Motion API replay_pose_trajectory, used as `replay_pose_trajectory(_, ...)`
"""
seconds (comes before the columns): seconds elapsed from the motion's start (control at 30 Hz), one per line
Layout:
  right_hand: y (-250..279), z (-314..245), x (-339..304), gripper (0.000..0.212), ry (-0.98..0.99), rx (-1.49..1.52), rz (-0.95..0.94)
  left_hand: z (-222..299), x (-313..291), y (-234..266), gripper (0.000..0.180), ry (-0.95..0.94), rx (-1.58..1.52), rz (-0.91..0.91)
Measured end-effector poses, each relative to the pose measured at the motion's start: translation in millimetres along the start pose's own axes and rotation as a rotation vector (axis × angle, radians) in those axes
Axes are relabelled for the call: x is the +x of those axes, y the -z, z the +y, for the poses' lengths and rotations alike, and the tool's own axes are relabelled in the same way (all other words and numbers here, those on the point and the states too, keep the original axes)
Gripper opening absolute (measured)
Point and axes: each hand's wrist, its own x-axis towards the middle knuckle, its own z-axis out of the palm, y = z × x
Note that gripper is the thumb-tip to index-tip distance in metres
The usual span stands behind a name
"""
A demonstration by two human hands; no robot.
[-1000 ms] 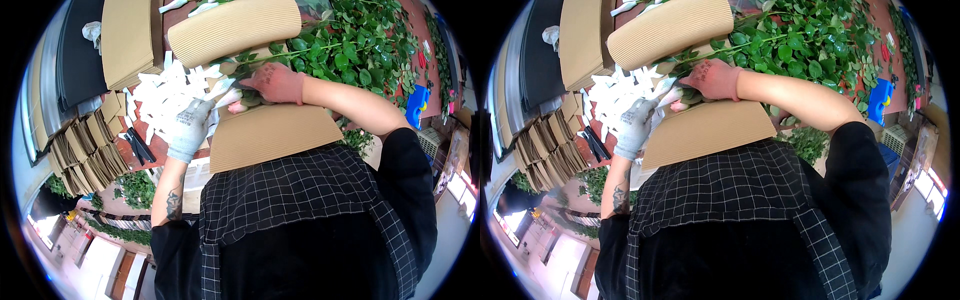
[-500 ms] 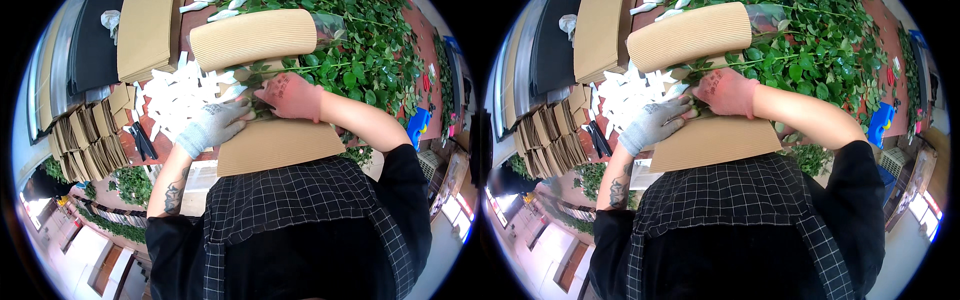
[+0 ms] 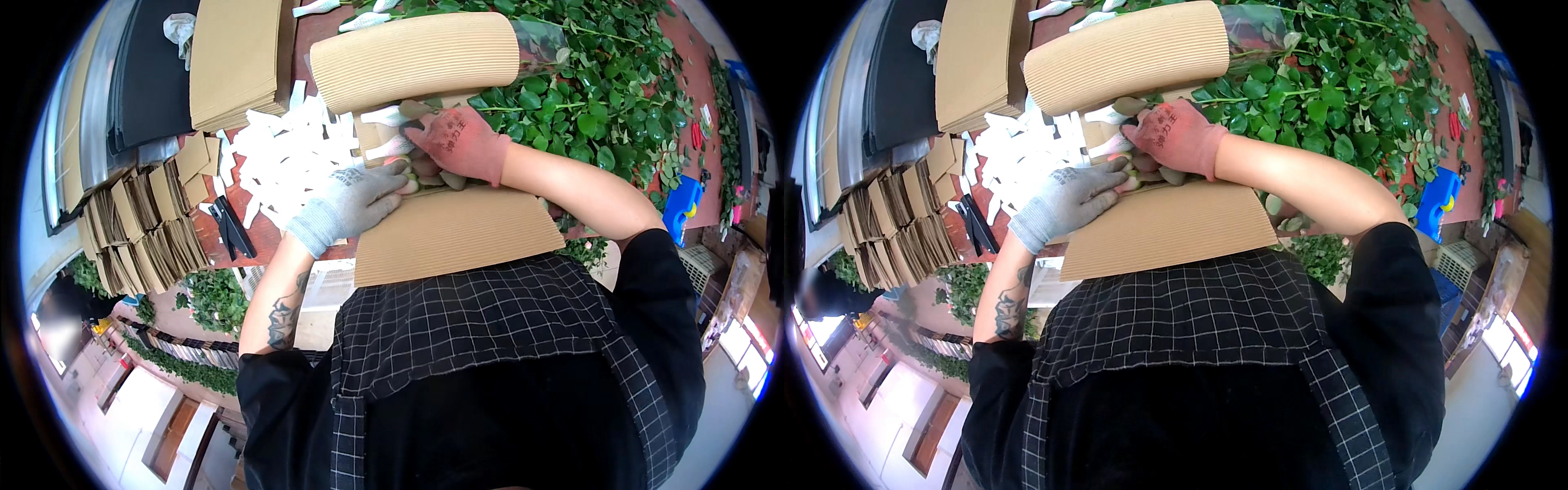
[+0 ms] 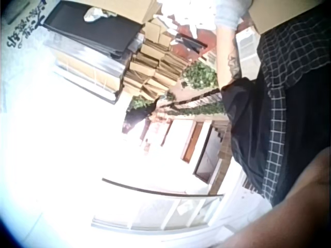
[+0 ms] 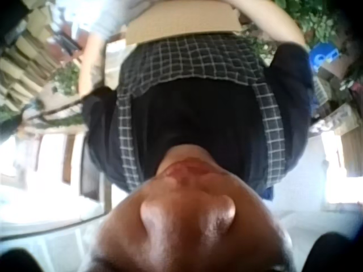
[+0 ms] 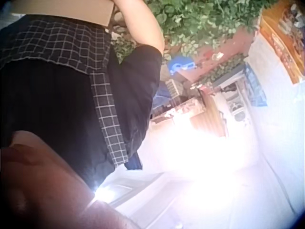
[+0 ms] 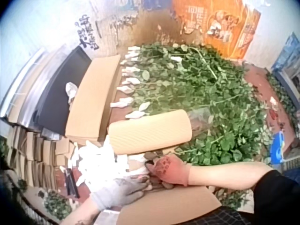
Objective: The person places roses one at a time into a cardboard protective sleeve, then reaches for more roses from a pile on the table and repeats the process.
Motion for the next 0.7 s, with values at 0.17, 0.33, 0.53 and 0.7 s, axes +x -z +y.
replay_pose_trajectory(0.17, -2.4, -0.2, -5.2, 0.03, -0.03, 0.011, 0.135, -2.2, 1.4, -0.6, 0.035, 0.004, -0.037, -0.022)
replay_pose_trajectory(0.33, -3.9, -2.1, -6.2, 0.029, -0.029, -0.021, 0.085, -10.3, 2.2, -8.4, 0.031, -0.06, 0.04, 0.173)
replay_pose_trajectory(0.53, -5.8, -1.3, -9.5, 0.025, 0.004, 0.02, 0.082, -36.5, 14.8, -28.6, 0.02, 0.111, 0.056, 0.55)
replay_pose_trajectory(0.7, -10.8, 0.7, -9.0, 0.019, -0.019, 0.07, 0.089, -42.0, 13.8, -28.9, 0.013, 0.076, 0.132, 0.59)
